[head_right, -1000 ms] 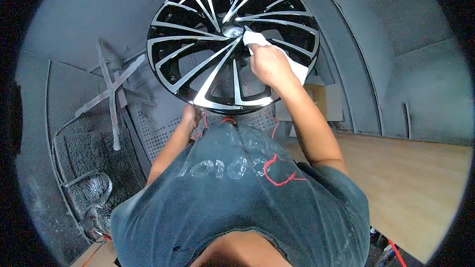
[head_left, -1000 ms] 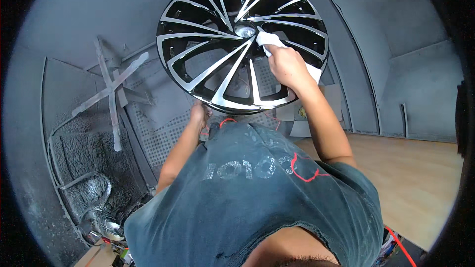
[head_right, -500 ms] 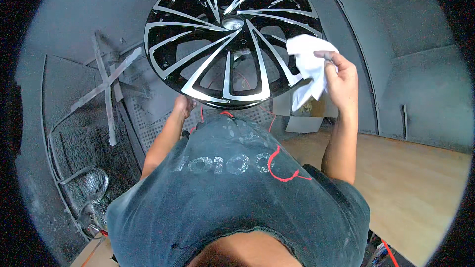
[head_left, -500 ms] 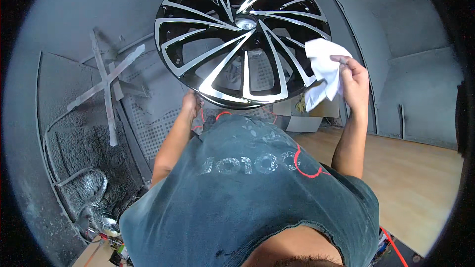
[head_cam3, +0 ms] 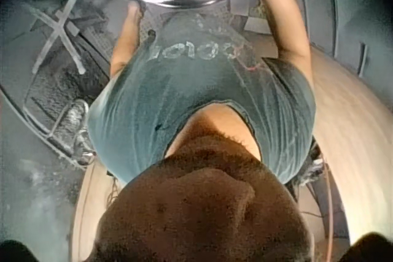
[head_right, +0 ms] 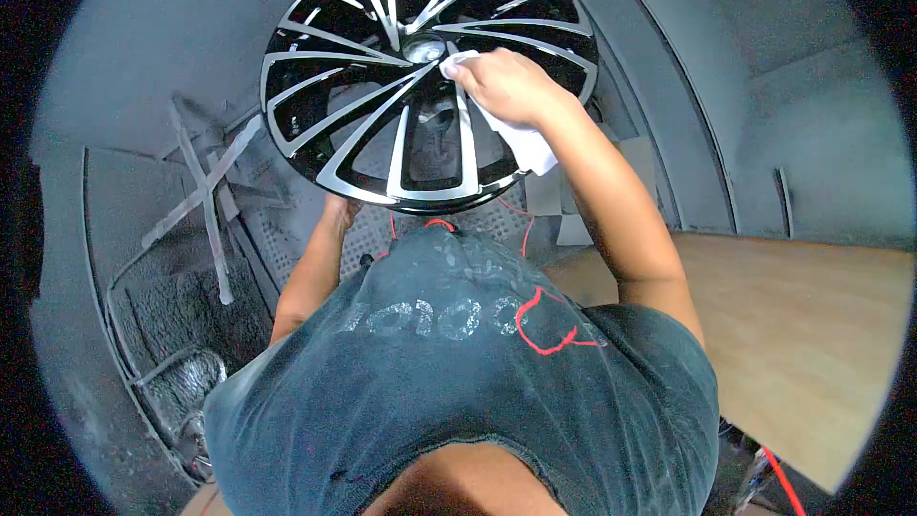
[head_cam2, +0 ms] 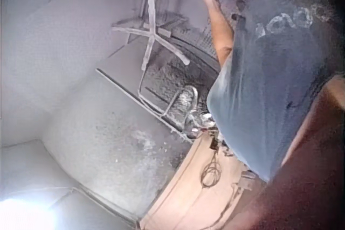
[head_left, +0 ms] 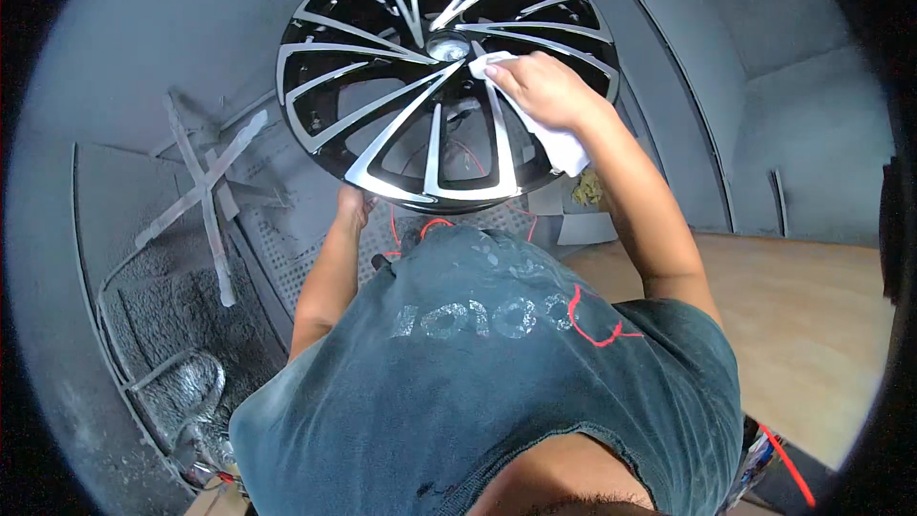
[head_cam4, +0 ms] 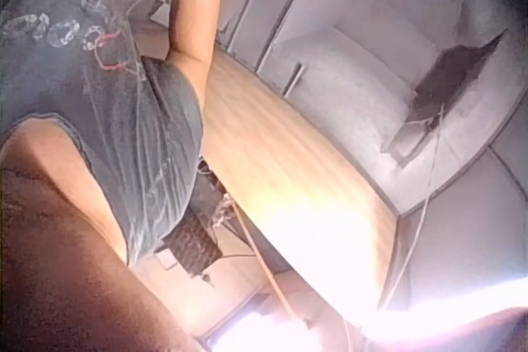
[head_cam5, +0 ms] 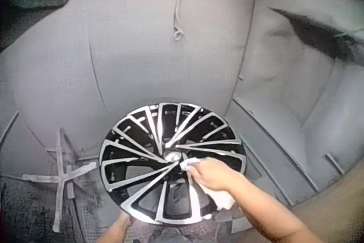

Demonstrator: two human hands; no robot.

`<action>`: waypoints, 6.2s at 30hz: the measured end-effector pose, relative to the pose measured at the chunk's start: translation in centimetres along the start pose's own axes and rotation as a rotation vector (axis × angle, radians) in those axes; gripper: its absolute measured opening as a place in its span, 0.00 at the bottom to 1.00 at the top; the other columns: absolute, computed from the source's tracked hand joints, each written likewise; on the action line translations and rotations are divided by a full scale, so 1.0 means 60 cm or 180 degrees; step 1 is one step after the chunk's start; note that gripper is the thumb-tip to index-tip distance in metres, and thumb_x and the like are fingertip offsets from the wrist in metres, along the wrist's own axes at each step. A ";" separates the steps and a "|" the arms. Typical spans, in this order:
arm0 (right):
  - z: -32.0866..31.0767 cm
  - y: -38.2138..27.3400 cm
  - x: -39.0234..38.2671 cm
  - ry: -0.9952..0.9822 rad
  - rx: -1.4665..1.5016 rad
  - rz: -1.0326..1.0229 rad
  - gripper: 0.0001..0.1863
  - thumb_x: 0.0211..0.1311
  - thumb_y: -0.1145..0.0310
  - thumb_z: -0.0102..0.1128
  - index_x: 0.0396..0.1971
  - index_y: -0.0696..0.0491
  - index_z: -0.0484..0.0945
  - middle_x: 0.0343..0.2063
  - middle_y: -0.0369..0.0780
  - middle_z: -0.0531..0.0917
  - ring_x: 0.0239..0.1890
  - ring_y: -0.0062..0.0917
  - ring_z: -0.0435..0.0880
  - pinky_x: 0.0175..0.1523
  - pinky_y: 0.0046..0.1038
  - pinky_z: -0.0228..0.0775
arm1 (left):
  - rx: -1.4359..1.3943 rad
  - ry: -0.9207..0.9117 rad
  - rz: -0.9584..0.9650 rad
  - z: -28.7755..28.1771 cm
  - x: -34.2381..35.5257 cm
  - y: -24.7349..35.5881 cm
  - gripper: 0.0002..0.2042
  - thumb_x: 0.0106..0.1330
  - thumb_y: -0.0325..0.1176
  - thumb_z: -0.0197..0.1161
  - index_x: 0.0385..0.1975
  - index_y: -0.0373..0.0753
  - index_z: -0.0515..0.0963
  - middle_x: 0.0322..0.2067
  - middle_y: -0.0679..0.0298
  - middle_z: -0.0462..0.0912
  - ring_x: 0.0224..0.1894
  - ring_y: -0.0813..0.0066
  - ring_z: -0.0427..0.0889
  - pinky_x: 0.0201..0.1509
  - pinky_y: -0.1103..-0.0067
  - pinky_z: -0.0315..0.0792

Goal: Cleaning a car rim with a cloth and preparing a paint sprayer by mixing and pouring liquid.

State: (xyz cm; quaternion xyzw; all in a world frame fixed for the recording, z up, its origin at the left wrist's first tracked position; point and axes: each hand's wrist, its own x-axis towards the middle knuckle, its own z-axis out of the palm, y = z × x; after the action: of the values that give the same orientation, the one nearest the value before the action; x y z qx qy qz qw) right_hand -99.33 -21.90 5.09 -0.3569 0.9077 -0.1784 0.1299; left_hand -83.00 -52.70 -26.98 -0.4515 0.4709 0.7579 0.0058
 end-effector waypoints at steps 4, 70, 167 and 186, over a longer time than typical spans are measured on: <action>0.030 -0.011 -0.039 -0.0020 -0.0191 -0.0404 0.19 0.67 0.59 0.46 0.47 0.55 0.77 0.33 0.53 0.80 0.37 0.47 0.81 0.47 0.43 0.71 | -0.0117 -0.0109 0.0096 0.004 0.006 0.009 0.13 0.70 0.45 0.47 0.37 0.45 0.75 0.28 0.68 0.79 0.26 0.76 0.77 0.22 0.78 0.70; 0.079 -0.087 -0.383 0.1544 0.3490 0.0482 0.18 0.54 0.68 0.67 0.43 0.60 0.77 0.37 0.36 0.78 0.40 0.19 0.76 0.44 0.27 0.69 | -0.0519 -0.0381 0.0048 -0.022 -0.039 -0.029 0.19 0.73 0.50 0.43 0.35 0.41 0.74 0.25 0.67 0.77 0.19 0.75 0.69 0.21 0.74 0.65; 0.004 0.068 0.082 -0.0316 -0.1534 0.0658 0.10 0.48 0.75 0.60 0.34 0.57 0.82 0.40 0.53 0.80 0.44 0.43 0.81 0.49 0.37 0.73 | -0.0164 -0.0424 0.0431 -0.008 -0.030 0.037 0.05 0.69 0.32 0.49 0.34 0.47 0.73 0.25 0.74 0.76 0.20 0.85 0.70 0.15 0.86 0.63; -0.030 0.234 -0.151 0.1403 -0.1011 0.0389 0.14 0.55 0.78 0.56 0.43 0.59 0.80 0.36 0.46 0.76 0.40 0.39 0.77 0.45 0.31 0.70 | 0.0358 -0.0391 0.0269 -0.018 -0.011 0.065 0.07 0.71 0.40 0.53 0.35 0.47 0.75 0.27 0.75 0.77 0.25 0.83 0.74 0.24 0.81 0.67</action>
State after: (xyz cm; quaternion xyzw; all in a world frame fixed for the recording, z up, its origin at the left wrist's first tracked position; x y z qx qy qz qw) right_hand -101.98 -5.61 1.85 -0.2700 0.9505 -0.0990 -0.1177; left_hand -83.56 -55.38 -23.95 -0.3829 0.5301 0.7560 0.0281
